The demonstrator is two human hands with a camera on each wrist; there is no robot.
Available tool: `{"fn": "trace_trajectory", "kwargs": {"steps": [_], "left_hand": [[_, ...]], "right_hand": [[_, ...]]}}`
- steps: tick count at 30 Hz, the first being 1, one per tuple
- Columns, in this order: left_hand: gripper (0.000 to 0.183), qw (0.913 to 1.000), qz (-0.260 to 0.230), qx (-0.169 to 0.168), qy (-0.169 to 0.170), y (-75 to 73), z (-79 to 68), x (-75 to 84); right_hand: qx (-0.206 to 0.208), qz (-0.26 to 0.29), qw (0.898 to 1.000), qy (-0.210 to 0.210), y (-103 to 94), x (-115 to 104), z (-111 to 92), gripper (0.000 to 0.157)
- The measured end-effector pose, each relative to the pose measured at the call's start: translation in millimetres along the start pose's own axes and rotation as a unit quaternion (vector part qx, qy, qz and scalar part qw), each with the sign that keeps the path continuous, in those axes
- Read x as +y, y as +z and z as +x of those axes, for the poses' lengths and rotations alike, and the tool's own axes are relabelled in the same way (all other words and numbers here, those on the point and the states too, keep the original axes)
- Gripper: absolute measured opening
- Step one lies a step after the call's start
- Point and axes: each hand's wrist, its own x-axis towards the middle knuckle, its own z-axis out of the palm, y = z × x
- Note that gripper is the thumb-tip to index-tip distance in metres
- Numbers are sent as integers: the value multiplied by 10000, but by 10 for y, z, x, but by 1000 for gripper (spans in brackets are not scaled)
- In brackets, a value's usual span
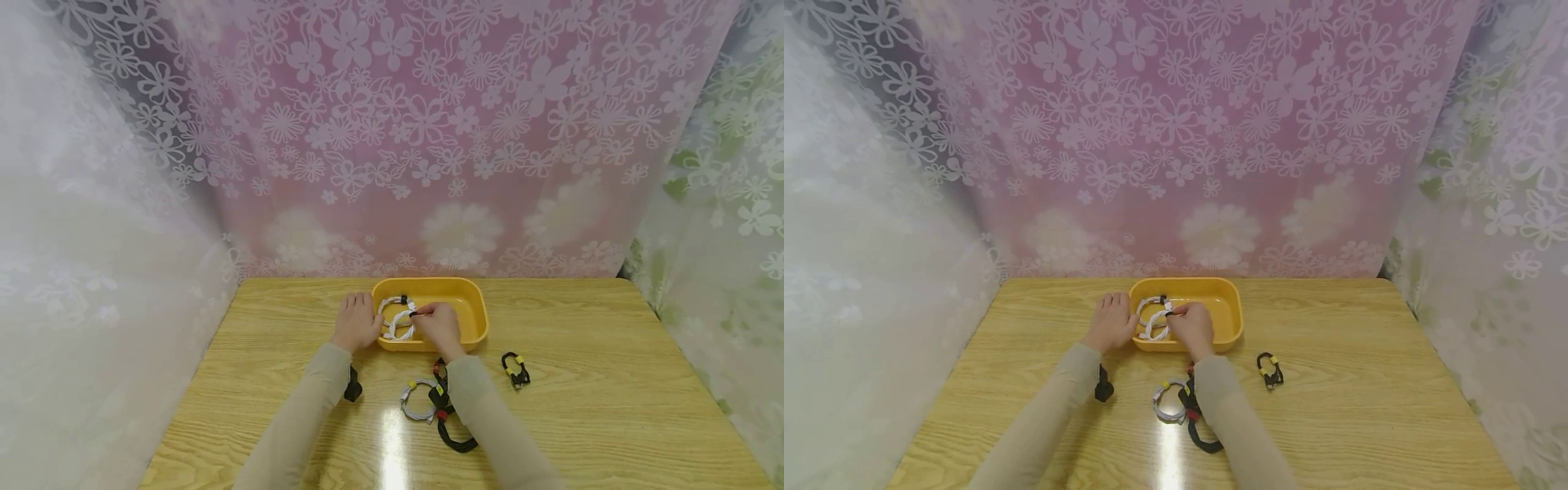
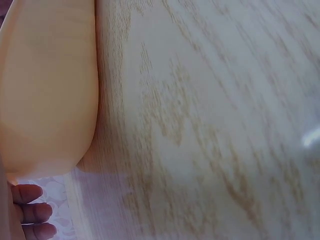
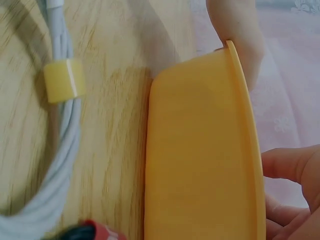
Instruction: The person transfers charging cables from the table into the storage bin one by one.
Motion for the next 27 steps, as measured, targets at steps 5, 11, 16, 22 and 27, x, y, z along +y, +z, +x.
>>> {"fn": "trace_trajectory", "kwargs": {"steps": [5,11,16,22,27], "left_hand": [[22,10000,77,-41,-36,1,0,15],[20,10000,34,38,-45,2,-4,13],[19,10000,33,71,-25,4,-12,10],[19,10000,-38,76,-17,-3,-15,16],[18,10000,-44,77,-31,14,-5,7]], "right_hand": [[-38,-105,9999,95,55,3,16,16],[-98,-407,9991,41,69,26,47,15],[-197,-505,9984,132,54,32,58,14],[-252,-704,9968,298,41,24,80,13],[-354,-1088,9923,480,48,15,100,19]]}}
